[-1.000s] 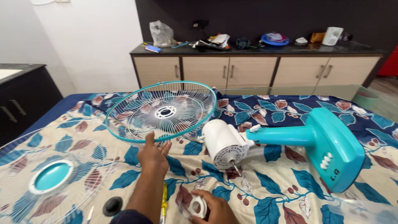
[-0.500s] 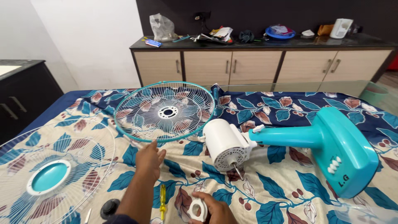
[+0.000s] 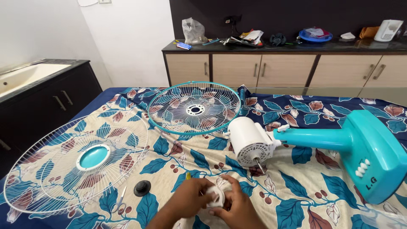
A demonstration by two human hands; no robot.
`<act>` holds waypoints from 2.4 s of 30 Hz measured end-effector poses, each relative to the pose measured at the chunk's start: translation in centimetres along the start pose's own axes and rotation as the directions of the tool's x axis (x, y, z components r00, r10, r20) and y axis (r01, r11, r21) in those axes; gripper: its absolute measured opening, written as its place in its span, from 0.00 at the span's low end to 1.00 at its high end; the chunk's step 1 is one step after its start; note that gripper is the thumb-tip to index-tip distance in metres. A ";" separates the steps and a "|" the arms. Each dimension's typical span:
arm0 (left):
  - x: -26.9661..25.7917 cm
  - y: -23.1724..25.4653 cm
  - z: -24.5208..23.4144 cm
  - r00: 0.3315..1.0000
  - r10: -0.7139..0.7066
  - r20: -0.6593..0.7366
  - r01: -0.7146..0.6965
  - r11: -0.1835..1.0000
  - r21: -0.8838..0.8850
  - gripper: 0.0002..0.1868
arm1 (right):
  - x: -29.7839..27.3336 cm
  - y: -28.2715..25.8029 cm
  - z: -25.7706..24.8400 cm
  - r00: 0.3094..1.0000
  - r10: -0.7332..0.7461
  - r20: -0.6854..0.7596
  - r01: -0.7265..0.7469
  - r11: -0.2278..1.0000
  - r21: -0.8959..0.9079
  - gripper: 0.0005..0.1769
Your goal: The person disassembles a teal LG table fan on a floral tablecloth. They remove the front grille, unscrew and remove the fan blades, detach the rear grille, and use a screwdriver to loosen screws on the motor housing. The fan parts are laid out on the table.
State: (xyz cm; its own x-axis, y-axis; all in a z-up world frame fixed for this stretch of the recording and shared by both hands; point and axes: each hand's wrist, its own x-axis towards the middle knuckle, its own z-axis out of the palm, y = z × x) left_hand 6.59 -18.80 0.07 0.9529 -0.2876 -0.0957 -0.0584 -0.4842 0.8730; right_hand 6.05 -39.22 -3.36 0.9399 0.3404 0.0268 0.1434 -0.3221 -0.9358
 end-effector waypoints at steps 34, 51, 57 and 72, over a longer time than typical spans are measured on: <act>-14.2 -18.7 -18.6 0.272 -0.742 -0.613 -0.472 0.452 -0.757 0.23 | 0.8 -3.5 5.7 0.873 -0.396 0.287 0.486 0.639 -0.597 0.19; -33.7 -23.8 -21.1 0.559 -0.661 -0.500 -0.219 0.464 -0.858 0.32 | 5.7 0.4 1.4 0.992 0.122 0.022 -0.123 0.943 0.309 0.13; -34.0 -27.9 -22.8 0.838 -0.499 -0.221 0.088 0.524 -0.847 0.38 | 3.0 1.4 -6.2 0.975 0.217 -0.045 -0.161 0.831 0.532 0.15; -19.8 -7.5 -8.4 0.839 -0.491 -0.233 0.304 0.780 -0.547 0.30 | -9.3 -7.7 -15.2 0.981 -0.077 -0.180 0.103 0.985 0.137 0.25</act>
State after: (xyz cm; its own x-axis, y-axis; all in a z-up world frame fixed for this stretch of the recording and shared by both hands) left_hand -9.37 -2.52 -0.54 0.8980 0.1889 -0.3975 0.4070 -0.0131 0.9133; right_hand 0.95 -53.33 8.92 0.9664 0.1997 0.1617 0.1952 -0.1617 -0.9673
